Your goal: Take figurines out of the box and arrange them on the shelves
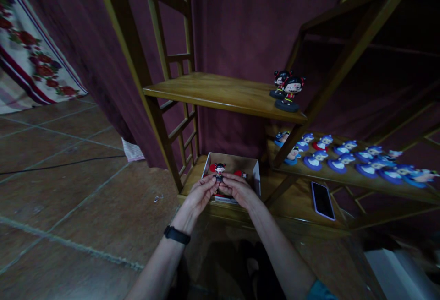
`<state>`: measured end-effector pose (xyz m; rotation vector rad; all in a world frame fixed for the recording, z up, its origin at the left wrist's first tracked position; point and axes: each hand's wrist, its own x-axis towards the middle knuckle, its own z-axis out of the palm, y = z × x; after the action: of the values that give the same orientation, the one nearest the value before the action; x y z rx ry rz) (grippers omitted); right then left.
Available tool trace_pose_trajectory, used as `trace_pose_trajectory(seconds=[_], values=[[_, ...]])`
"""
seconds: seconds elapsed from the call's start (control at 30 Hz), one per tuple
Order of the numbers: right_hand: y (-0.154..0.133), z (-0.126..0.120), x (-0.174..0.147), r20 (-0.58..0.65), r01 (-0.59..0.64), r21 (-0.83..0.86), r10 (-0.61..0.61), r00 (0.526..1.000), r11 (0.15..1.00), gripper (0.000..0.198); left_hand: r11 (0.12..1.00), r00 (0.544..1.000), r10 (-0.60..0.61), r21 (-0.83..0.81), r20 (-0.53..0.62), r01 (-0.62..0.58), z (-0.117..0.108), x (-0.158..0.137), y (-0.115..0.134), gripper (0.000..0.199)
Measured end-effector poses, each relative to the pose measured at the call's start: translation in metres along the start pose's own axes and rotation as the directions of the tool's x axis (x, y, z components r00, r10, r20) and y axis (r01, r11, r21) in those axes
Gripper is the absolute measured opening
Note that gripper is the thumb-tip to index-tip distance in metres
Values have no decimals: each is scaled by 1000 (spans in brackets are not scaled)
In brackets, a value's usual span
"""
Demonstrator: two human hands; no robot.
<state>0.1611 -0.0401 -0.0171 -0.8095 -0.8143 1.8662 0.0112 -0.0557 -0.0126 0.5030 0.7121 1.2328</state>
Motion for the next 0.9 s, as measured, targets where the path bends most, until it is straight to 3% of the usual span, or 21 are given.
trace_pose_trajectory(seconds=[0.3, 0.6, 0.9], values=[[6, 0, 0, -65, 78, -123, -86, 994, 989, 38, 1000, 1000, -8, -28, -14, 7, -1, 0, -1, 22], [7, 1, 2, -59, 118, -192, -132, 990, 974, 37, 1000, 1000, 10, 3, 28, -10, 1, -1, 1, 29], [5, 6, -5, -55, 165, -213, -180, 982, 963, 40, 999, 999, 22, 24, -23, -21, 6, -7, 2, 30]])
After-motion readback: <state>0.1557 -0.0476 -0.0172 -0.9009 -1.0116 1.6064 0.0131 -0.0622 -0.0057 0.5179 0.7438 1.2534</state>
